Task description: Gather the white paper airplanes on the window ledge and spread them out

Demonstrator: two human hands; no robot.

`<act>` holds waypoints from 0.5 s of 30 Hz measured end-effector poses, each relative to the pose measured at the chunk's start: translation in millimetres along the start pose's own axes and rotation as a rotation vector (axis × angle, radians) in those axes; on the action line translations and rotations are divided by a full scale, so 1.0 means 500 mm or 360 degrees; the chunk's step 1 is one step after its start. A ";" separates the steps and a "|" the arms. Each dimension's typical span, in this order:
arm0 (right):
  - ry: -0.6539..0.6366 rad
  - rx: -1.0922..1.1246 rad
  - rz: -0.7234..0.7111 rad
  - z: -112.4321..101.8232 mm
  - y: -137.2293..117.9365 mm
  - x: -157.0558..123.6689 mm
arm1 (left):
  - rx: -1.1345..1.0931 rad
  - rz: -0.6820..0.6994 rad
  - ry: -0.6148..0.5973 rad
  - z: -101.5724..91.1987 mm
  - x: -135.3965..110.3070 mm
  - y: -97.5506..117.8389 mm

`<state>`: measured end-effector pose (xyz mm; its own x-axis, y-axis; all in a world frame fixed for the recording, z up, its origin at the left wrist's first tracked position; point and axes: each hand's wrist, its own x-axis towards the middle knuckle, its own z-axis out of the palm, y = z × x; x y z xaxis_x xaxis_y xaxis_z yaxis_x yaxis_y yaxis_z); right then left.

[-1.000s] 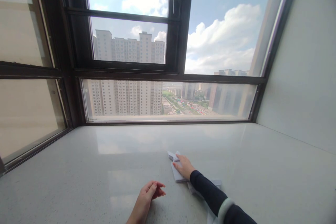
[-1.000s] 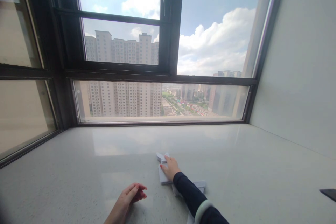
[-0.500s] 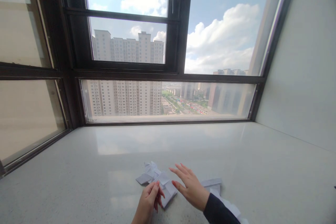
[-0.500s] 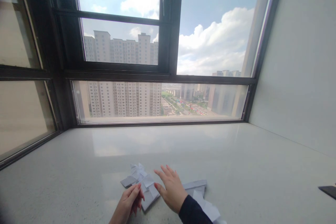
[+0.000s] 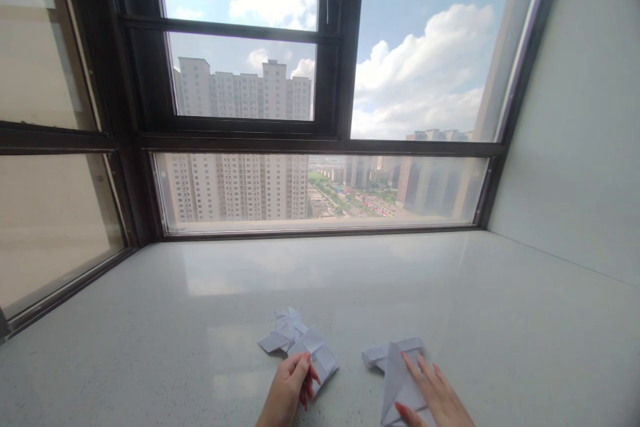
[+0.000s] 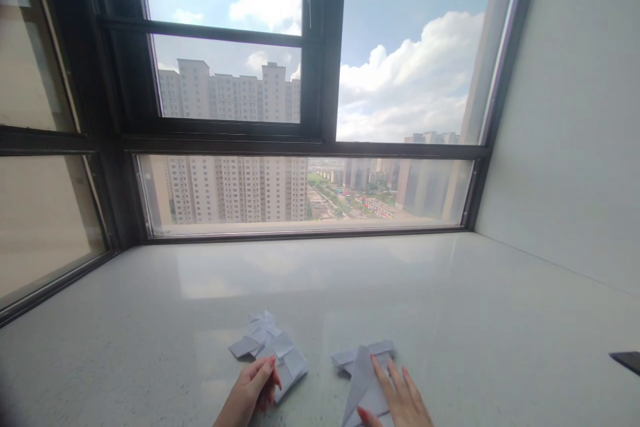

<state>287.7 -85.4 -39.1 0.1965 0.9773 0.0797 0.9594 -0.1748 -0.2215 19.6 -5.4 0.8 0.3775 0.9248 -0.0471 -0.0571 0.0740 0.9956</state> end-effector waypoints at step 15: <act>-0.0208 0.0410 -0.0667 0.024 -0.296 0.083 | 0.0495 0.0440 0.0347 -0.024 -0.023 0.014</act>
<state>151.3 -17.5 -14.7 -0.2375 0.9668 0.0941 0.8660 0.2546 -0.4304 3.8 -11.0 7.5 0.1821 0.9534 0.2406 0.1641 -0.2707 0.9486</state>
